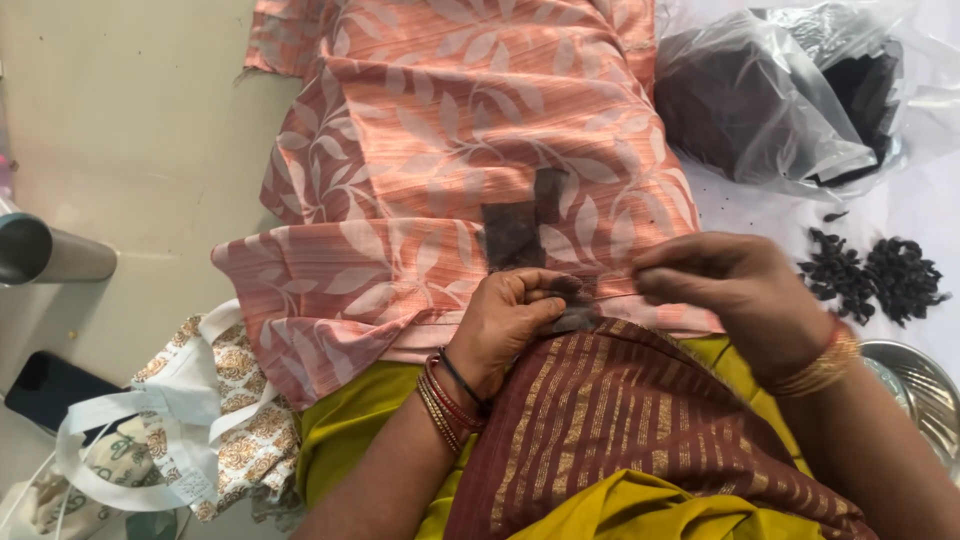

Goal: The person manually attaches small fabric reinforcements to a larger patterned textile part.

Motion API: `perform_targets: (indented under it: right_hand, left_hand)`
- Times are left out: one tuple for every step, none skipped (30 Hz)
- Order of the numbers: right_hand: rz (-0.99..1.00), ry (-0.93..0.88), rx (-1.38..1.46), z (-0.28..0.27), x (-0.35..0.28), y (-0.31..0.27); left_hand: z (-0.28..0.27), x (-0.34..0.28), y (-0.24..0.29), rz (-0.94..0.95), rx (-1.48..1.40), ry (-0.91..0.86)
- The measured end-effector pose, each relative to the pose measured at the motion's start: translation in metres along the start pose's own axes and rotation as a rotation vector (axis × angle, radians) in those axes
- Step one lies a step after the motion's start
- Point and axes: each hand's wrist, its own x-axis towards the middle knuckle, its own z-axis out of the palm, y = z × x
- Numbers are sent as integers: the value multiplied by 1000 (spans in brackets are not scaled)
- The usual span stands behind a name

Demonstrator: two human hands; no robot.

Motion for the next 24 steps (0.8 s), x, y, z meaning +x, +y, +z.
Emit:
perform_targets:
  right_hand:
    - [2,-4,-6,8,2,2]
    - [-24,-68,-37,16,5,4]
    - [-49,-132,-66,24,7,7]
    - [-46,-135,-70,29,8,7]
    - [-72,-136,-116,34,8,7]
    - [-97,-137,-162,39,9,8]
    - [-91,-137,-162,42,9,9]
    - [-115,-114,-225,44,9,10]
    - [-137,-88,-290,45,9,11]
    - [-129,-86,-291,45,9,14]
    - [-151,-78,-295,45,9,16]
    - [-173,-71,-299,44,10,18]
    - [-171,-71,-300,45,10,17]
    - [-186,-66,-307,45,10,17]
    - [-202,-63,-313,47,10,17]
    - [-200,-65,-310,47,9,19]
    - [-209,-61,-314,47,10,20]
    - [-217,-56,-318,47,10,21]
    - [-217,-56,-314,48,9,21]
    - [-227,-49,-325,49,9,21]
    - [-238,-40,-337,49,9,20]
    - [-240,-37,-333,50,9,19]
    - [-244,-23,-357,50,9,18]
    - [-249,-9,-381,51,8,17]
  left_hand:
    - [1,-1,1,2,-6,2]
    - [1,-1,2,20,13,-10]
    - [1,-1,4,35,34,-22]
    - [0,0,2,36,29,-20]
    - [-2,0,0,48,7,-34]
    - [-3,0,-3,61,-14,-48]
    - [-4,1,-3,55,-18,-47]
    - [-5,1,-3,60,-14,-50]
    - [-4,2,-4,63,-13,-55]
    - [-3,1,-4,56,-17,-56]
    - [-3,0,-3,62,-22,-76]
    - [-2,-1,-2,68,-26,-96]
    - [-2,-1,-1,66,-28,-96]
    - [-1,-1,0,62,-35,-101]
    - [-2,-2,1,59,-40,-103]
    - [-3,-1,-1,56,-40,-100]
    - [-4,0,-2,55,-26,-88]
    - [-5,1,-3,55,-13,-76]
    - [-5,0,-2,53,-9,-75]
    - [-5,0,-1,51,-32,-82]
    - [-4,0,0,50,-53,-92]
    - [-4,-1,2,48,-48,-93]
    - [-4,-2,4,27,-49,-85]
    - [-3,-2,5,7,-49,-76]
